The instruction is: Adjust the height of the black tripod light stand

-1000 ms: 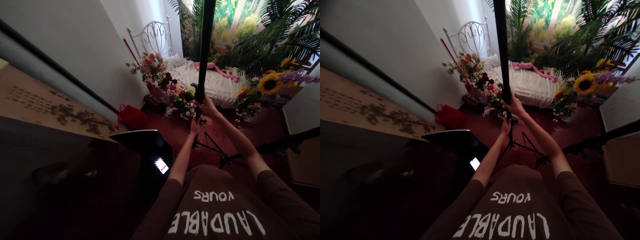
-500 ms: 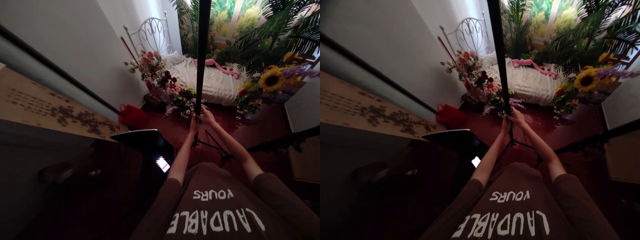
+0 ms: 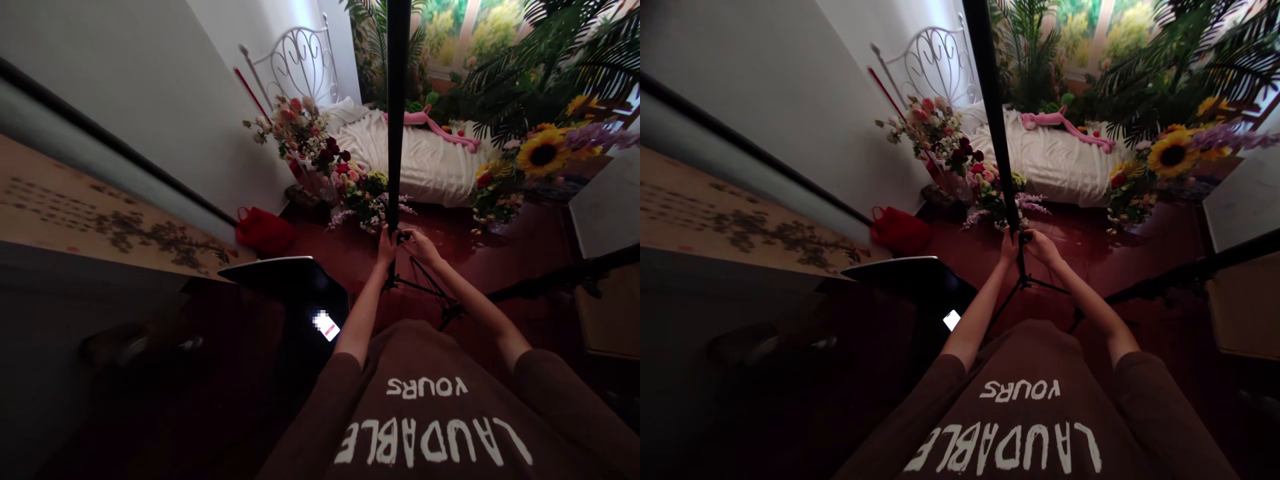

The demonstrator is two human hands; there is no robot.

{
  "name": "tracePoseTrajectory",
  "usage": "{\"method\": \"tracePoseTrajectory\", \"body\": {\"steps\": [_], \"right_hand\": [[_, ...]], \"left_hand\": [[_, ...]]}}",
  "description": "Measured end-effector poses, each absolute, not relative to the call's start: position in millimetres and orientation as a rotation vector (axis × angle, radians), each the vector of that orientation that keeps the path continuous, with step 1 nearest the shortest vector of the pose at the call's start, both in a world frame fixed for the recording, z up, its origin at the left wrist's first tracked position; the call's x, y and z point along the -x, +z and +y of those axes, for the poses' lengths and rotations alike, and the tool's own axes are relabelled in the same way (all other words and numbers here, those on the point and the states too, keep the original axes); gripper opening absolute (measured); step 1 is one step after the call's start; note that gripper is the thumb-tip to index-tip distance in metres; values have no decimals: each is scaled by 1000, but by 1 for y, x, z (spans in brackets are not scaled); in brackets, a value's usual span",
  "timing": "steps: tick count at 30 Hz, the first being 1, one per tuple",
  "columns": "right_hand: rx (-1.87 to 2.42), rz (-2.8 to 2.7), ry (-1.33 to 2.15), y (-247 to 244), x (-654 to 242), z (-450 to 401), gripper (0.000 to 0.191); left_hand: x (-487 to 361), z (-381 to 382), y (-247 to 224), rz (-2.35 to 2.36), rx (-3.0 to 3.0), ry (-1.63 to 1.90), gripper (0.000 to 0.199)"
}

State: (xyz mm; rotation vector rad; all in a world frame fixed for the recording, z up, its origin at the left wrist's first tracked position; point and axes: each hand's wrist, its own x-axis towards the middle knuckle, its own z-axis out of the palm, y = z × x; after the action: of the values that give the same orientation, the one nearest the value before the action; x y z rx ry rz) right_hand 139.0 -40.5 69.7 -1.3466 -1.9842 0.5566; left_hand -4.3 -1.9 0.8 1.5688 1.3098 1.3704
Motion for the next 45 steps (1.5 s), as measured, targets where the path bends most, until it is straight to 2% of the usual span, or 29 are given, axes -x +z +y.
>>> {"method": "tracePoseTrajectory", "body": {"steps": [7,16,22,25,28,32,36,45], "right_hand": [[1603,-1863,511,70,-133,-41,31],[1666,-1450,758,62,-121,-16,24],[1613,-1103,1215,58,-130,-33,36],[1527,-1024,1364,46,-144,-64,31],[1515,-919,1409,28,-170,-102,30],[1577,-698,1279,7,-223,-150,32],[1624,-502,1049,3,-280,-196,33],[1532,-214,571,47,-335,-281,46]], "left_hand": [[4,-3,4,1305,-1539,1396,52],[3,-2,3,1321,-1502,1383,53],[1,-6,4,1363,-1473,1408,50],[1,-21,-8,1446,-1400,1430,46],[2,-44,-30,1559,-1252,1297,36],[-11,-69,-56,1558,-1220,1079,23],[-53,-69,-54,1395,-1374,962,18],[-203,-85,24,536,-1815,766,33]]}}
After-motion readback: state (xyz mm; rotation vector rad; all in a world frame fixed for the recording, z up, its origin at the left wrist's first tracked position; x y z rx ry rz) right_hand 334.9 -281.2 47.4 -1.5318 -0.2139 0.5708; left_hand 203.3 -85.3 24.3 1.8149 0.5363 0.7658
